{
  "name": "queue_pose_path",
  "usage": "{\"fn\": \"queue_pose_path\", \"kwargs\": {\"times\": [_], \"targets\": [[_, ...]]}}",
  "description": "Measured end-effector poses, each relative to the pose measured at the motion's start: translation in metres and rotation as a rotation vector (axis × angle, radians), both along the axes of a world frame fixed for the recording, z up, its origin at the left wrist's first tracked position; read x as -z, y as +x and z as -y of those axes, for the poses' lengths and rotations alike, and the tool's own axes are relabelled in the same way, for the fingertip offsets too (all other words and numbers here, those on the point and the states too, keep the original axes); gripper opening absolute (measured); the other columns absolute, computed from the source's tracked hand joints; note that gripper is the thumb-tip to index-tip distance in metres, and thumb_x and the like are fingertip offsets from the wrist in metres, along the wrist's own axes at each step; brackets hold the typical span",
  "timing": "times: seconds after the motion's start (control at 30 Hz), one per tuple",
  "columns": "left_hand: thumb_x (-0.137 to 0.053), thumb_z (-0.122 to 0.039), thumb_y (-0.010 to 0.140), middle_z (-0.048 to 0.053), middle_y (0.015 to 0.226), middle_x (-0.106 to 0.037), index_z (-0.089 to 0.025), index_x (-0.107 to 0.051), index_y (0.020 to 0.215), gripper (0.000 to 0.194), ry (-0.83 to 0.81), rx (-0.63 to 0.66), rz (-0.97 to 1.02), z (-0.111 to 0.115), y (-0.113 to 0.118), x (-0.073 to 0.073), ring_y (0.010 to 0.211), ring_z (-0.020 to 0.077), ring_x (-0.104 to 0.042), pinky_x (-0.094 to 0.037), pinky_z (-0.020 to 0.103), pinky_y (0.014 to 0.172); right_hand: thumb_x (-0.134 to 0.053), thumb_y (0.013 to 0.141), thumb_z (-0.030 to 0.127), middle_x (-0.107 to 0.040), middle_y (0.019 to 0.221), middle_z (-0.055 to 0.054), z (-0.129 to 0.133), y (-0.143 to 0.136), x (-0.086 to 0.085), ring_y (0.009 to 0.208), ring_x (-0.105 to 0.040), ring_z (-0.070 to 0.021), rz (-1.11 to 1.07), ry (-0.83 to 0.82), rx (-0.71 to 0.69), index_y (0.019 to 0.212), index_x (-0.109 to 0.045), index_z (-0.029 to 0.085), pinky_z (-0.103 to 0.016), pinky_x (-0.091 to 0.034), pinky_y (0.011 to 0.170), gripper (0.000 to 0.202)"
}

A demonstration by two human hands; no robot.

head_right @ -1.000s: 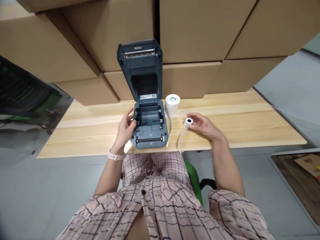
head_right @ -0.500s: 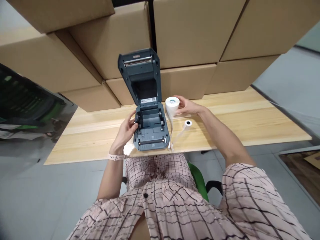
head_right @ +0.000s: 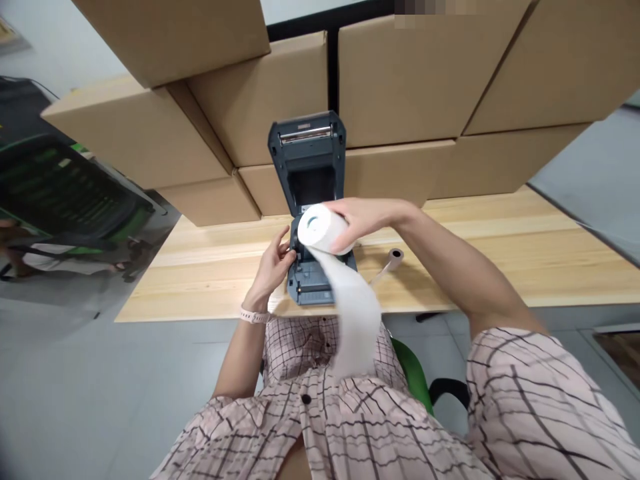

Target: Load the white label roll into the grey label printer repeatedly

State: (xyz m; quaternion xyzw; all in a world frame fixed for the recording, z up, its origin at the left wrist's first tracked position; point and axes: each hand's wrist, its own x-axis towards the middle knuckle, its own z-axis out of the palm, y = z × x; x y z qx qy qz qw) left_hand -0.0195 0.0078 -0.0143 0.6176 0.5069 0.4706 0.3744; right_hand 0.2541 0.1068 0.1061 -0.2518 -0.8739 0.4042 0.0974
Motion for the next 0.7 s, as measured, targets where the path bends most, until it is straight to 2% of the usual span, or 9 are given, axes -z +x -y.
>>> {"fn": "queue_pose_path", "kwargs": {"times": [0.07, 0.13, 0.23, 0.33, 0.47, 0.57, 0.63, 0.7], "targets": [[-0.063, -0.023, 0.095, 0.016, 0.141, -0.076, -0.027, -0.043, 0.167, 0.075, -0.027, 0.006, 0.02, 0.0, 0.001, 0.001, 0.124, 0.0267, -0.075, -0.058, 0.049, 0.109, -0.094, 0.066, 0.06, -0.081, 0.112, -0.006, 0.002, -0.025, -0.005, 0.096, -0.072, -0.0283, 0.193, 0.094, -0.044, 0.118, -0.074, 0.021, -0.038, -0.055, 0.085, 0.068], [-0.062, -0.023, 0.096, 0.016, 0.141, -0.076, -0.026, -0.041, 0.168, 0.076, -0.041, 0.006, 0.024, 0.0, 0.002, 0.001, 0.126, 0.0267, -0.074, -0.057, 0.049, 0.111, -0.094, 0.066, 0.059, -0.081, 0.102, -0.005, 0.0, -0.041, 0.0, 0.086, -0.07, -0.026, 0.303, 0.134, -0.047, 0.108, -0.075, 0.02, -0.037, -0.052, 0.079, 0.06], [-0.06, -0.021, 0.095, 0.015, 0.142, -0.076, -0.026, -0.041, 0.168, 0.076, -0.049, 0.006, 0.018, 0.0, 0.002, 0.0, 0.128, 0.0276, -0.074, -0.057, 0.05, 0.112, -0.095, 0.066, 0.059, -0.082, 0.093, -0.005, -0.006, -0.049, 0.015, 0.079, -0.069, -0.0254, 0.35, 0.161, -0.022, 0.103, -0.076, 0.02, -0.037, -0.05, 0.078, 0.057], [-0.061, -0.02, 0.094, 0.014, 0.142, -0.076, -0.027, -0.042, 0.168, 0.076, -0.052, 0.001, 0.017, 0.0, 0.002, 0.0, 0.128, 0.0281, -0.074, -0.057, 0.051, 0.111, -0.093, 0.067, 0.067, -0.082, 0.091, -0.006, -0.011, -0.052, 0.029, 0.08, -0.071, -0.0266, 0.398, 0.204, 0.01, 0.099, -0.075, 0.021, -0.037, -0.051, 0.078, 0.059], [-0.06, -0.02, 0.095, 0.015, 0.147, -0.074, -0.026, -0.043, 0.167, 0.074, -0.055, -0.005, 0.041, 0.0, 0.004, 0.001, 0.132, 0.0289, -0.073, -0.058, 0.052, 0.111, -0.088, 0.072, 0.071, -0.083, 0.107, -0.013, -0.014, -0.061, 0.038, 0.093, -0.076, -0.0326, 0.513, 0.287, 0.039, 0.107, -0.075, 0.019, -0.039, -0.054, 0.081, 0.064], [-0.059, -0.02, 0.095, 0.017, 0.152, -0.07, -0.024, -0.044, 0.166, 0.073, -0.065, -0.012, 0.048, 0.001, 0.006, 0.001, 0.137, 0.0304, -0.07, -0.056, 0.055, 0.114, -0.087, 0.075, 0.068, -0.082, 0.119, -0.02, -0.01, -0.063, 0.039, 0.107, -0.077, -0.041, 0.516, 0.325, 0.04, 0.118, -0.077, 0.016, -0.048, -0.058, 0.091, 0.068], [-0.06, -0.02, 0.095, 0.016, 0.154, -0.068, -0.026, -0.045, 0.166, 0.072, -0.06, -0.016, 0.05, 0.001, 0.006, 0.0, 0.14, 0.0306, -0.069, -0.056, 0.055, 0.116, -0.081, 0.084, 0.063, -0.075, 0.139, -0.023, 0.002, -0.057, 0.04, 0.126, -0.071, -0.0451, 0.456, 0.377, 0.04, 0.136, -0.073, 0.014, -0.057, -0.056, 0.105, 0.072], [-0.06, -0.021, 0.095, 0.014, 0.155, -0.069, -0.027, -0.047, 0.164, 0.071, -0.048, -0.009, 0.06, 0.002, 0.006, 0.0, 0.14, 0.0299, -0.069, -0.056, 0.054, 0.117, -0.07, 0.097, 0.059, -0.061, 0.16, -0.022, 0.023, -0.046, 0.044, 0.147, -0.058, -0.0431, 0.317, 0.446, 0.027, 0.155, -0.061, 0.014, -0.06, -0.047, 0.12, 0.074]]}}
